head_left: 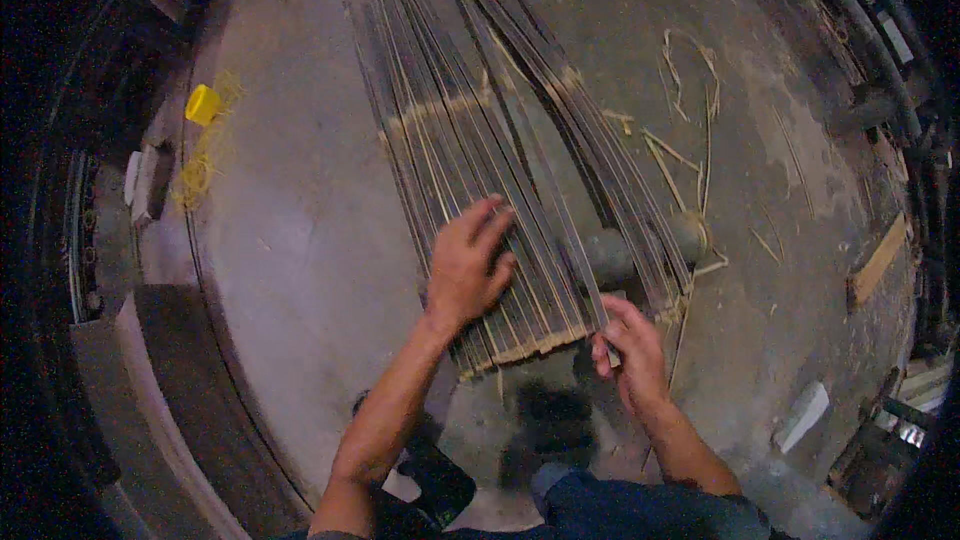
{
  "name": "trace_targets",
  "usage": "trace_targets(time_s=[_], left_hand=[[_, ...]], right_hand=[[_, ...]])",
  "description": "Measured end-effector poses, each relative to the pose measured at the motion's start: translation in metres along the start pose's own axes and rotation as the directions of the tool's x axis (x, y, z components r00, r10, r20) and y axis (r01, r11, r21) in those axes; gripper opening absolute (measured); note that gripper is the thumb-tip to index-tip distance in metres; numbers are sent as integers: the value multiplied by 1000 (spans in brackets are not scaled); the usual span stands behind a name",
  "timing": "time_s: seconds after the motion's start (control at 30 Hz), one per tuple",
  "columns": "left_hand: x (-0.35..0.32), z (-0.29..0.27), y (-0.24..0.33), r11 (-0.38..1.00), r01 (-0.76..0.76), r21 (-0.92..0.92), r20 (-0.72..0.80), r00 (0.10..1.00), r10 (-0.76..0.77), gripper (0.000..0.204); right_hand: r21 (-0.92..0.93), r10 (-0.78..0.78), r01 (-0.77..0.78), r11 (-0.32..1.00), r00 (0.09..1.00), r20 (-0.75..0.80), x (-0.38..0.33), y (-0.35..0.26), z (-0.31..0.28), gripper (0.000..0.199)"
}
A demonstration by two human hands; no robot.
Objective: The person sits on the floor and weaves thin bamboo strips by hand, alternating them over and under a fixed set of vertical strips to form a flat woven mat. The person repeatedly picks up new strips and inserts them into the weave, adjusting alignment as they work.
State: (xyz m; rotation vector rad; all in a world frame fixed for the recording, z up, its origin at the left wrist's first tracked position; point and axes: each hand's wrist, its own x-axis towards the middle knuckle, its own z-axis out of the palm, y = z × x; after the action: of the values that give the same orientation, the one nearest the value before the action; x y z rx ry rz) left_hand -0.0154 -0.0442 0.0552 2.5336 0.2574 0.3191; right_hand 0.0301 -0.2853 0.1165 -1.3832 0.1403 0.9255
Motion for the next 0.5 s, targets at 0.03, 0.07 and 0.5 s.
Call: trace_targets(time_s=[0.03, 0.07, 0.5], left_hand=[[4, 7, 8, 998, -46, 46, 28, 999, 45, 60], [7, 13, 13, 992, -89, 93, 65, 994, 83, 61], [5, 35, 4, 930, -151, 334, 231, 970, 74, 64]], right_hand=[[-144, -148, 145, 979, 989, -6, 8, -5, 4, 33], [-279, -286, 277, 920, 958, 6, 19, -6, 11, 35], [-436, -366, 321, 841, 931, -21, 63, 42, -18, 31]])
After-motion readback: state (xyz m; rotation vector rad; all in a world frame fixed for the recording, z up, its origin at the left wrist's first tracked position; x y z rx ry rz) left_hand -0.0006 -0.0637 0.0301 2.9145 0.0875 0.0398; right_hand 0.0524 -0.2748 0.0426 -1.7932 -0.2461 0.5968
